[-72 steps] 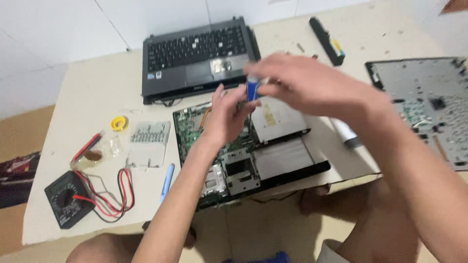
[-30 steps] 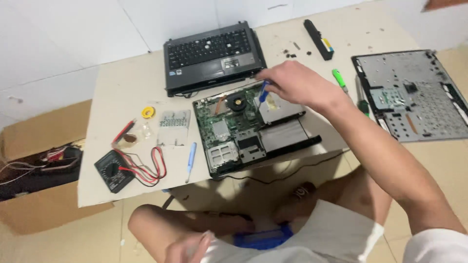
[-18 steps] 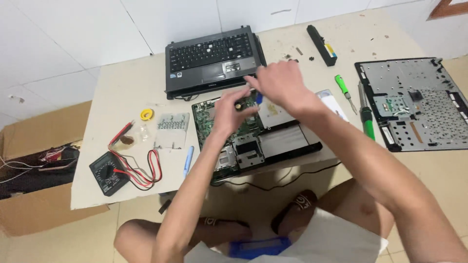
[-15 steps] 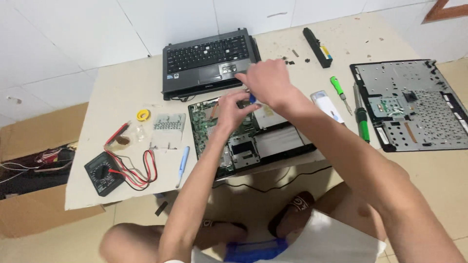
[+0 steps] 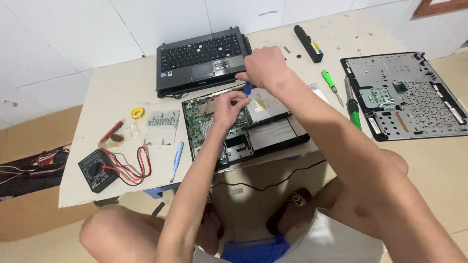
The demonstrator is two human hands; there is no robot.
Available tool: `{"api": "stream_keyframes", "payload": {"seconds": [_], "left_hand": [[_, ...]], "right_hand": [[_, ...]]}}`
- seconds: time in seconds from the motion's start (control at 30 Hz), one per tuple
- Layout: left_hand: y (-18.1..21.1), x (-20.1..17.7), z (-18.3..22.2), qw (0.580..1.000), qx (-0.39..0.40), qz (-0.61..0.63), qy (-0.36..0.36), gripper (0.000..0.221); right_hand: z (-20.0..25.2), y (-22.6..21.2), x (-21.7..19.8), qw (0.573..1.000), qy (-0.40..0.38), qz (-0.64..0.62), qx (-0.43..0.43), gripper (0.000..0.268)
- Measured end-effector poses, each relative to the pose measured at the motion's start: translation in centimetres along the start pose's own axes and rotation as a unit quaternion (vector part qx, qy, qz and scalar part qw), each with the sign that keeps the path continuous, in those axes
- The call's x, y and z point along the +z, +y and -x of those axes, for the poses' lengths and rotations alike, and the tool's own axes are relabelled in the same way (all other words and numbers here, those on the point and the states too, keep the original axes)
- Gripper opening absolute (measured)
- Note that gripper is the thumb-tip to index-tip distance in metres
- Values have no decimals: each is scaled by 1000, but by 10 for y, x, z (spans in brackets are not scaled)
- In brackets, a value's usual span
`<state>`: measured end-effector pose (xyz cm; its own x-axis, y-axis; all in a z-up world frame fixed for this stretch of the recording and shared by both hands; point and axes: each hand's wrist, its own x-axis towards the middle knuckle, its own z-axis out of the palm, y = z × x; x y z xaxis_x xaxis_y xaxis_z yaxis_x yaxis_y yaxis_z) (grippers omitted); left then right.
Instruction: The person works on a disassembled laptop on a table, using a screwdriver to unscrew and remove components from the exposed motherboard. They handle small screws and parts, set pieces aside, and continue loosening fasteners on the board by hand and with the screwdriver.
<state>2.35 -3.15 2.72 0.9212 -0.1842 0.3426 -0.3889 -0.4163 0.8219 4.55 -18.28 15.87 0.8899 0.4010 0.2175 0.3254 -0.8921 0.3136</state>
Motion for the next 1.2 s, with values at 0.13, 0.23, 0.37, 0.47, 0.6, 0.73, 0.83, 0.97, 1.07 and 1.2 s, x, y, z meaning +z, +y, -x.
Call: {"api": "stream_keyframes", "payload": {"seconds": [0.13, 0.23, 0.37, 0.47, 0.6, 0.73, 0.83, 0.97, 1.07, 1.2], "left_hand": [[-12, -1, -3, 994, 91, -61, 21, 7], [2, -13, 5, 993, 113, -29, 18, 8], [-8, -12, 4, 991, 131, -6, -1, 8], [1, -21, 4, 990, 137, 9, -20, 13], [1, -23, 9, 991, 121, 41, -33, 7], [-12, -18, -7, 993, 89, -1, -72, 5], [-7, -19, -10, 982, 126, -60, -124, 16], [-4, -27, -8, 988, 63, -29, -141, 11], [-9, -29, -10, 984, 86, -9, -153, 15], [0, -33, -12, 978, 34, -50, -198, 13]], "right_hand": [[13, -13, -21, 993, -92, -69, -3, 58], [11, -12, -31, 975, -112, -180, -74, 35], [2, -22, -18, 996, -42, -48, -68, 55], [10, -31, -51, 989, -79, -88, -89, 36], [-2, -24, -63, 957, -169, -166, -169, 26], [-19, -10, -42, 975, -154, -6, -160, 52], [-16, -9, -34, 989, -95, 79, -80, 57], [-12, -10, -60, 954, -241, -63, -166, 28], [-22, -5, -49, 951, -225, -18, -213, 18], [-32, -10, -48, 942, -247, 62, -218, 42]]}}
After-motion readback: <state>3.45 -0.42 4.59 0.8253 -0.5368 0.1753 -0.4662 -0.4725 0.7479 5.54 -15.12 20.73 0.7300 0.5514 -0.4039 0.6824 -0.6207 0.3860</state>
